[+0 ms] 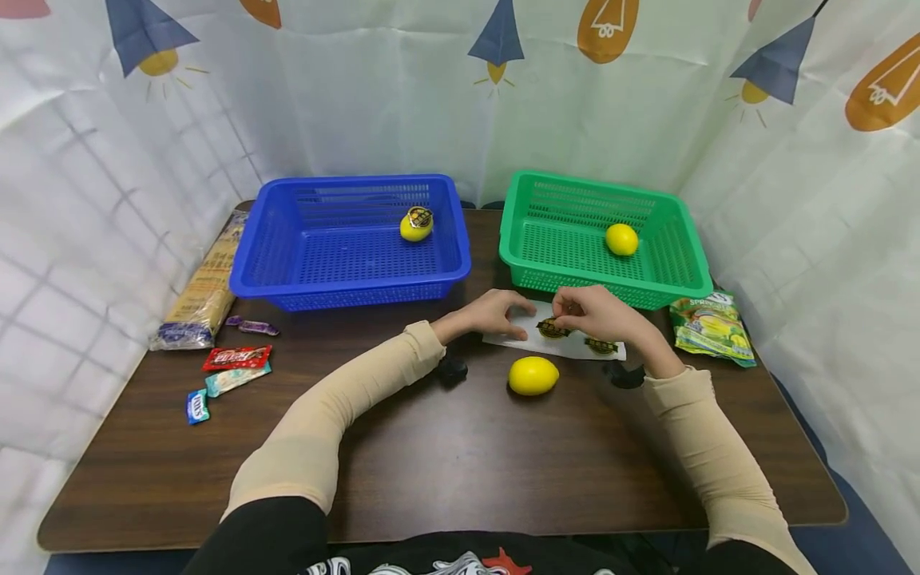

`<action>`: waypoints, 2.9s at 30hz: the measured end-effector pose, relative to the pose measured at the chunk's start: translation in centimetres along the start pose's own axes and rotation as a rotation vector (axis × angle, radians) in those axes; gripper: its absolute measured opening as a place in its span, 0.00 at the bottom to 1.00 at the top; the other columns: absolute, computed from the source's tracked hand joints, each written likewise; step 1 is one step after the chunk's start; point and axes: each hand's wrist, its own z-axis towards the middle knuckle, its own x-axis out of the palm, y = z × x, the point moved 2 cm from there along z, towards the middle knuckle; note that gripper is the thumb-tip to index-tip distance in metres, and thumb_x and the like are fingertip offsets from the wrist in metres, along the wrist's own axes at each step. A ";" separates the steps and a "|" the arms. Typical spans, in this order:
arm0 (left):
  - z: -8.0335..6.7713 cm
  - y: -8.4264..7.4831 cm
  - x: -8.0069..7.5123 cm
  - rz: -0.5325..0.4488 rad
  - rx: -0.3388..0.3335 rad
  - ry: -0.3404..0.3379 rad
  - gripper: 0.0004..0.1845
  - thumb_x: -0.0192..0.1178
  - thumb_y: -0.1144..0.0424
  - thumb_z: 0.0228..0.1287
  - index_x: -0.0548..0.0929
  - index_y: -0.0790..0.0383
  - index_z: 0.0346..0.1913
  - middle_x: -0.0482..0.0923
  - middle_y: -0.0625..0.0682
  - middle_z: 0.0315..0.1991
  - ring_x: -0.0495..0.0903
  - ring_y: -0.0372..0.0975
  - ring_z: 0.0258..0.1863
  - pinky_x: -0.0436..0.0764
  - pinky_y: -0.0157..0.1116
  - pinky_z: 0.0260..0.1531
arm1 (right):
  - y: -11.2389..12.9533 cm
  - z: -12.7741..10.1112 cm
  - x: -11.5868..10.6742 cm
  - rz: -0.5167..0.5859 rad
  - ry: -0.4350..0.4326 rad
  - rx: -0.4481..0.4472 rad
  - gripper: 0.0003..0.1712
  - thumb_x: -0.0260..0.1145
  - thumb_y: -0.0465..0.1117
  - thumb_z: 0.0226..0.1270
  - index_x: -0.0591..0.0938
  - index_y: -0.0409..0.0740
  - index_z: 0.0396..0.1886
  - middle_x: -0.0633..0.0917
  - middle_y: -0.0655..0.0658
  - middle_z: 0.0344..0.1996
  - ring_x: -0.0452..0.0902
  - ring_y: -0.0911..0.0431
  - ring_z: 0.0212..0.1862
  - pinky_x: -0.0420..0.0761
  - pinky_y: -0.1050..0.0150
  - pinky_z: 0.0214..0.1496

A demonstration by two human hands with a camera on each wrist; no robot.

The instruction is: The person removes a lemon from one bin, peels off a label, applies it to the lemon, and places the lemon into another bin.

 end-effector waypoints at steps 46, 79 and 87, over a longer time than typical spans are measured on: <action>-7.3 -4.4 2.8 -0.529 -0.133 0.291 0.22 0.52 0.54 0.77 0.72 0.58 0.67 0.82 0.56 0.47 0.85 0.38 0.29 0.82 0.33 0.26 | 1.4 -2.6 5.7 0.354 0.191 0.115 0.19 0.67 0.55 0.68 0.76 0.54 0.53 0.83 0.41 0.50 0.86 0.54 0.34 0.87 0.57 0.33; -8.1 -3.9 2.4 -0.177 -0.058 0.021 0.22 0.72 0.44 0.55 0.84 0.47 0.51 0.84 0.40 0.35 0.76 0.30 0.31 0.73 0.28 0.31 | 4.0 -1.4 7.1 0.110 -0.049 0.116 0.18 0.64 0.57 0.70 0.79 0.50 0.48 0.87 0.46 0.47 0.77 0.58 0.39 0.76 0.66 0.39; -8.0 -3.9 2.9 -0.130 -0.033 -0.009 0.29 0.75 0.43 0.51 0.83 0.50 0.55 0.86 0.43 0.41 0.79 0.30 0.33 0.77 0.27 0.32 | 4.3 -1.6 7.2 0.145 -0.089 0.188 0.15 0.67 0.56 0.66 0.80 0.50 0.38 0.85 0.48 0.34 0.71 0.59 0.27 0.71 0.67 0.29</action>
